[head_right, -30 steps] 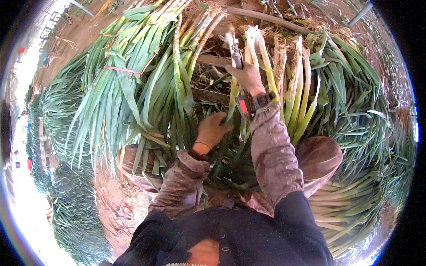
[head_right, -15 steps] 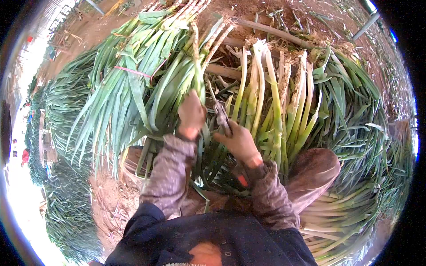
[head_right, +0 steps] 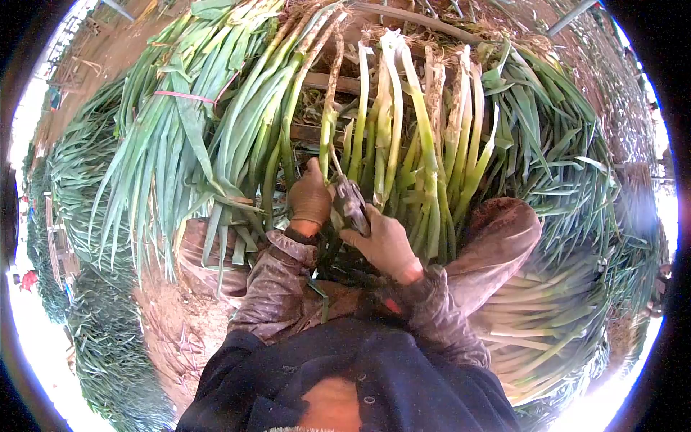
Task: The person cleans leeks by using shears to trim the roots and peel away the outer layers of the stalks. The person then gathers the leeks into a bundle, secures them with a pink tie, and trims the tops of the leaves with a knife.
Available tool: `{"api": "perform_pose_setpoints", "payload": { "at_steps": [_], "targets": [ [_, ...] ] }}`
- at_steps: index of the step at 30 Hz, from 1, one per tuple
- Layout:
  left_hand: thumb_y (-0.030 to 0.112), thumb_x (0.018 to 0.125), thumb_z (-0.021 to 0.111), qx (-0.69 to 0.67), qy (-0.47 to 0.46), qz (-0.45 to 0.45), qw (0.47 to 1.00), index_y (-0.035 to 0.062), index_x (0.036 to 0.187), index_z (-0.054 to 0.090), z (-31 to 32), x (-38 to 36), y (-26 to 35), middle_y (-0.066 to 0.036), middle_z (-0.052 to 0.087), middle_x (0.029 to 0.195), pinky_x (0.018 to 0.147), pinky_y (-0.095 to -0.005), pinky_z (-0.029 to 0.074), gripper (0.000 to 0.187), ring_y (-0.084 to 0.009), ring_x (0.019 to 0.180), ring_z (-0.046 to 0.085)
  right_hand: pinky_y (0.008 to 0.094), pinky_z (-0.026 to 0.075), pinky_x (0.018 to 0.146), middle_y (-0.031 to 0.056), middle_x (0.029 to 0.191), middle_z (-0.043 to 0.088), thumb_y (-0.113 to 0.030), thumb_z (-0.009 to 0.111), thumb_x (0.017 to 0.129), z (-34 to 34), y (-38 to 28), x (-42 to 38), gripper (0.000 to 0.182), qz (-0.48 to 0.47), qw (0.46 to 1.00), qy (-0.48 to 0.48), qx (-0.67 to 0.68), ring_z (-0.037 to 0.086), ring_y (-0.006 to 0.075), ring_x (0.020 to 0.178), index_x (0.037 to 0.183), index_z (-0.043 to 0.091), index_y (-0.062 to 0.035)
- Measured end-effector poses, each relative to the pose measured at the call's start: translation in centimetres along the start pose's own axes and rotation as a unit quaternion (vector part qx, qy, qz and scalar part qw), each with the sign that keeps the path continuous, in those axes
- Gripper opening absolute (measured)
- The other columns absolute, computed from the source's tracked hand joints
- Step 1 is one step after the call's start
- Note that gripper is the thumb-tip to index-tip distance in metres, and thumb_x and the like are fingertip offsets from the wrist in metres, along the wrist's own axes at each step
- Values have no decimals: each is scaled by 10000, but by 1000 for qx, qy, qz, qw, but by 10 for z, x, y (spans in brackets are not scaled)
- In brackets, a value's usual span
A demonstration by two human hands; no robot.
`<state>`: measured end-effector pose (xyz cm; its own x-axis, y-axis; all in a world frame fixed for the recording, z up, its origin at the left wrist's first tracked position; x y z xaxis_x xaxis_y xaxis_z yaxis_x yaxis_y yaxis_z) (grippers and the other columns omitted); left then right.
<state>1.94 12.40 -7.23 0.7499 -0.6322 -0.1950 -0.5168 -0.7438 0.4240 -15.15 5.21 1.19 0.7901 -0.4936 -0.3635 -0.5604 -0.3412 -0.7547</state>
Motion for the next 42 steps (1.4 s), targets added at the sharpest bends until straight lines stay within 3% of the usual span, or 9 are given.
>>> {"api": "perform_pose_setpoints", "payload": {
  "at_steps": [6, 9, 10, 14, 17, 22, 37, 41, 42],
  "targets": [
    [255, 780, 779, 8, -13, -12, 1000, 34, 1348, 395, 1, 2, 0, -205, 698, 973, 705, -466, 569, 720, -395, 838, 702, 430, 487, 722, 216, 793, 620, -406, 761, 832, -9, -8, 45, 521, 4, 999, 22, -35, 612, 385, 759, 1102, 606, 12],
    [257, 781, 778, 10, -14, -15, 1000, 33, 1394, 388, -5, 1, 3, -205, 697, 975, 720, -471, 566, 760, -394, 847, 700, 480, 519, 774, 271, 863, 677, -499, 743, 826, -12, -8, 71, 593, -15, 998, 38, -49, 666, 448, 879, 1063, 623, 32],
    [259, 780, 779, -1, -10, -12, 1000, 36, 1403, 387, -2, 2, 1, -203, 696, 973, 724, -473, 564, 769, -395, 849, 699, 434, 484, 716, 214, 775, 615, -458, 753, 830, -11, -5, 80, 540, -8, 997, 42, -63, 611, 375, 748, 1034, 617, 22],
    [255, 786, 776, -17, -19, -5, 1000, 56, 1407, 394, -7, 0, 2, -195, 691, 972, 728, -484, 558, 755, -400, 852, 696, 437, 493, 727, 204, 771, 637, -479, 743, 835, -14, 2, 119, 544, -23, 995, 70, -72, 624, 365, 743, 998, 634, 28],
    [239, 798, 770, -11, 8, 19, 1000, 71, 1398, 387, -6, -2, -1, -190, 686, 978, 718, -486, 558, 732, -404, 850, 694, 461, 532, 799, 272, 874, 690, -595, 713, 808, -23, -1, 146, 683, -16, 994, 62, -92, 687, 415, 877, 995, 654, 59],
    [219, 796, 776, -28, -10, 2, 1000, 77, 1380, 372, -7, 2, 1, -195, 685, 998, 707, -490, 561, 723, -421, 856, 689, 459, 513, 733, 240, 772, 671, -610, 709, 809, -30, -5, 186, 681, -13, 988, 86, -126, 683, 389, 777, 938, 657, 57],
    [228, 781, 780, -49, 13, 33, 998, 63, 1402, 350, -1, 0, -4, -198, 661, 1065, 693, -480, 564, 773, -416, 831, 688, 421, 545, 796, 209, 890, 720, -627, 710, 764, -51, -21, 271, 713, 12, 989, 85, -121, 713, 349, 862, 1029, 708, 34],
    [245, 796, 789, -73, -73, -6, 995, 35, 1487, 360, -11, 5, 5, -216, 670, 1156, 760, -472, 550, 839, -391, 928, 691, 391, 552, 730, 160, 863, 725, -626, 707, 773, -65, -18, 272, 689, 69, 993, 60, -79, 717, 278, 781, 1015, 715, 19],
    [241, 798, 789, -72, -61, 11, 996, 39, 1491, 353, -9, 5, 5, -214, 669, 1162, 766, -472, 549, 843, -390, 934, 690, 373, 546, 691, 125, 816, 714, -652, 711, 764, -72, -23, 254, 730, 35, 995, 81, -42, 700, 233, 727, 984, 709, 44]
  ]
}}
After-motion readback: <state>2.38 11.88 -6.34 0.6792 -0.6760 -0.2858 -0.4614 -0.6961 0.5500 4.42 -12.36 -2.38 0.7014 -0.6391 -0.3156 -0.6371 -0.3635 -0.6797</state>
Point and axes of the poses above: each hand's wrist, its own x-axis towards the middle knuckle, its own z-axis out of the palm, y = z × x, the point moved 3 cm from there along x, towards the middle knuckle
